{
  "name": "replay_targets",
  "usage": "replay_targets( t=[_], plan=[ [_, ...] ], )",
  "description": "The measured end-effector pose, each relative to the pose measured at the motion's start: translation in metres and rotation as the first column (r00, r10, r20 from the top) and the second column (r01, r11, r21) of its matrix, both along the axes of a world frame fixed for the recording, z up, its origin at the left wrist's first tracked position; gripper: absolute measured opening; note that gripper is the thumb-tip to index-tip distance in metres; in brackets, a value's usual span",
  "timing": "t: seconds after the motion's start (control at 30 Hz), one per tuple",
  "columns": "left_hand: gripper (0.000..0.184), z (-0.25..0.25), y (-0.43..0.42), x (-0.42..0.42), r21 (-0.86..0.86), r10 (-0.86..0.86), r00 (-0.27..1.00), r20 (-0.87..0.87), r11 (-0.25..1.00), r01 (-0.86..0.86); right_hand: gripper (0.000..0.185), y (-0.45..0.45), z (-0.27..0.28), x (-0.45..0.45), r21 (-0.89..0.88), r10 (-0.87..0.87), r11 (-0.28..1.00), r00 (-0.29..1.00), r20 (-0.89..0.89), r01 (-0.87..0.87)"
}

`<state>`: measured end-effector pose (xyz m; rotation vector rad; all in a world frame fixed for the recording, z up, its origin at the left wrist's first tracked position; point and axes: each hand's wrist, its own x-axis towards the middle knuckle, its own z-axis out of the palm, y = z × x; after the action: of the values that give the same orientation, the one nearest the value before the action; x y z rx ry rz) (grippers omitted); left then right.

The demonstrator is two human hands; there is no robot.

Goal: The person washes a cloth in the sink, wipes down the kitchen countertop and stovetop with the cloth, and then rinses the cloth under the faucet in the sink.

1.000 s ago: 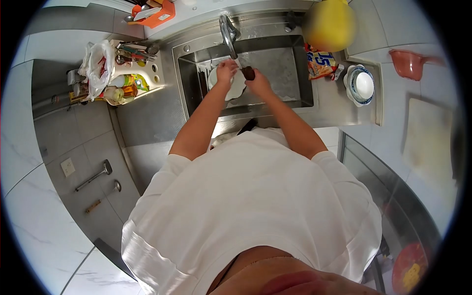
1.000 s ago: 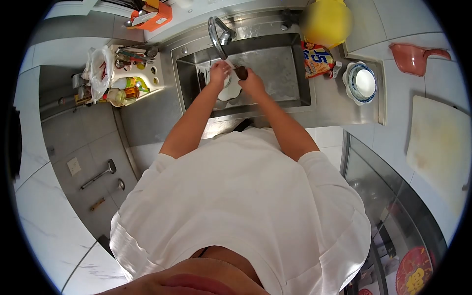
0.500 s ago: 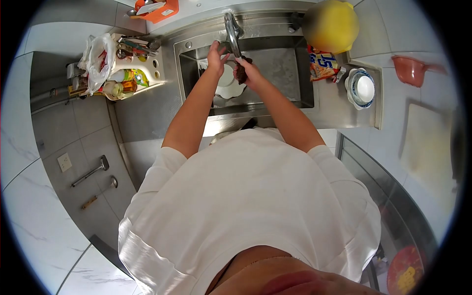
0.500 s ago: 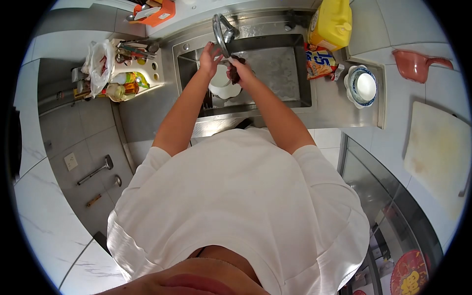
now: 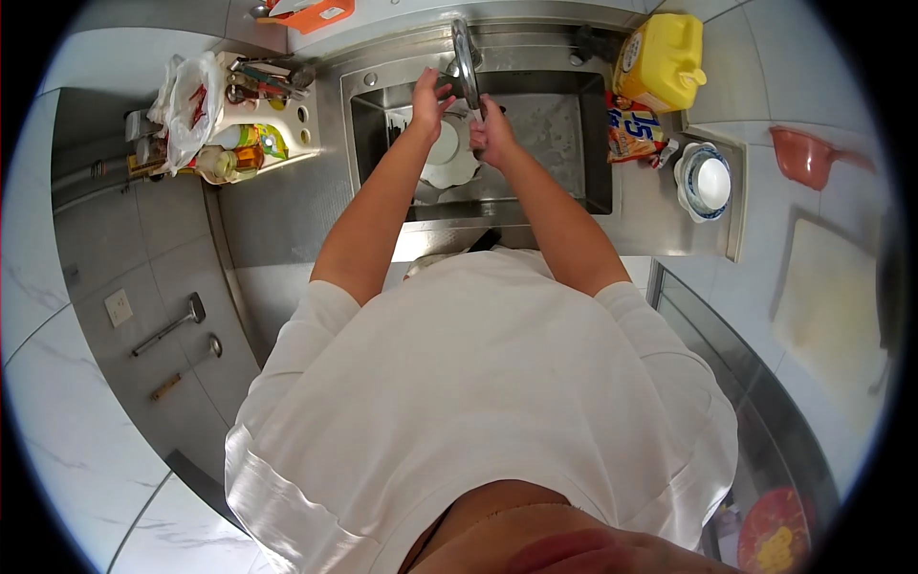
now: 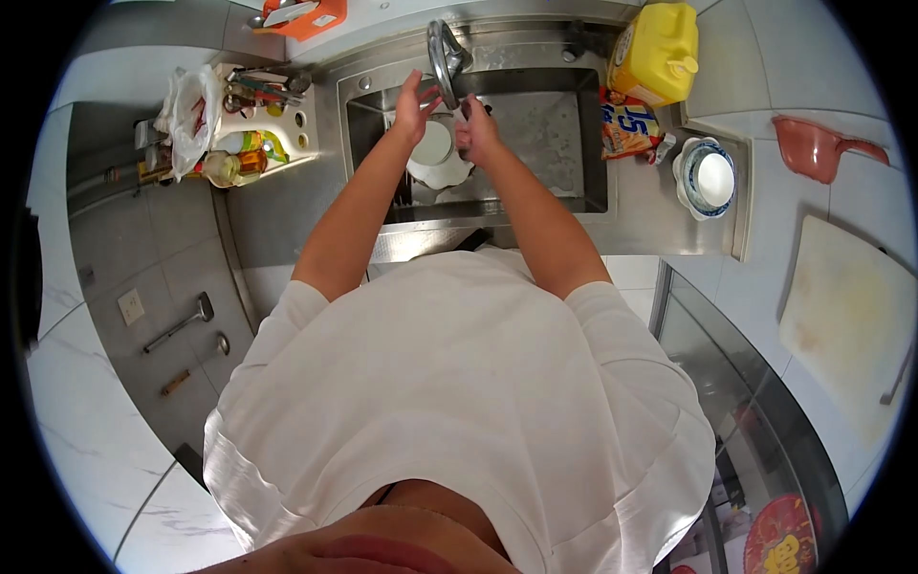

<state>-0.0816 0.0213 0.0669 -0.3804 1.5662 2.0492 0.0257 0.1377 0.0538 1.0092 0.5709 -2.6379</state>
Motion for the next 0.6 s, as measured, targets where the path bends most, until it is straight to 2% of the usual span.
replay_targets(
  t=[0.1, 0.17, 0.23, 0.37, 0.4, 0.43, 0.47, 0.5, 0.53, 0.57, 0.6],
  plan=[
    [0.084, 0.005, 0.003, -0.006, -0.040, -0.057, 0.998, -0.035, 0.998, 0.056, 0.033, -0.002, 0.002, -0.001, 0.077, 0.005, 0.997, 0.996, 0.088, -0.012],
    [0.086, 0.004, 0.003, -0.013, -0.067, -0.096, 0.994, -0.058, 0.994, 0.092, 0.031, -0.005, -0.002, 0.002, 0.108, -0.008, 0.994, 0.999, 0.038, 0.004],
    [0.085, 0.002, 0.001, -0.021, -0.123, -0.231, 0.970, -0.074, 0.968, 0.221, 0.030, -0.004, -0.009, 0.006, 0.084, -0.011, 0.996, 1.000, 0.020, 0.009],
    [0.086, 0.014, 0.000, -0.016, -0.192, -0.317, 0.945, -0.079, 0.935, 0.297, 0.026, -0.003, -0.016, 0.013, 0.058, -0.033, 0.998, 0.999, -0.029, 0.034],
    [0.084, 0.015, -0.002, -0.009, -0.283, -0.342, 0.930, -0.132, 0.913, 0.295, 0.026, -0.001, -0.010, 0.016, 0.061, -0.028, 0.998, 0.999, -0.029, 0.029],
    [0.083, 0.013, -0.003, -0.005, -0.371, -0.373, 0.910, -0.184, 0.883, 0.287, 0.025, 0.002, 0.002, 0.020, -0.055, 0.038, 0.998, 0.999, -0.033, -0.040],
    [0.083, 0.010, -0.007, 0.006, -0.368, -0.369, 0.910, -0.188, 0.886, 0.283, 0.024, 0.007, 0.016, 0.024, -0.168, 0.103, 0.980, 0.994, -0.044, -0.109],
    [0.081, -0.005, -0.014, 0.020, -0.418, -0.511, 0.767, -0.388, 0.839, 0.348, 0.024, 0.010, 0.030, 0.030, -0.163, 0.107, 0.980, 0.993, -0.048, -0.113],
    [0.082, -0.001, -0.018, 0.033, -0.483, -0.617, 0.561, -0.551, 0.785, 0.389, 0.024, 0.013, 0.039, 0.037, -0.154, 0.165, 0.972, 0.982, -0.087, -0.177],
    [0.082, 0.003, -0.022, 0.046, -0.483, -0.615, 0.560, -0.555, 0.787, 0.385, 0.023, 0.016, 0.048, 0.042, -0.146, 0.221, 0.960, 0.967, -0.124, -0.238],
    [0.075, 0.025, -0.023, 0.064, -0.602, -0.713, 0.303, -0.632, 0.699, 0.387, 0.023, 0.020, 0.041, 0.047, -0.144, 0.221, 0.961, 0.967, -0.126, -0.238]
  ],
)
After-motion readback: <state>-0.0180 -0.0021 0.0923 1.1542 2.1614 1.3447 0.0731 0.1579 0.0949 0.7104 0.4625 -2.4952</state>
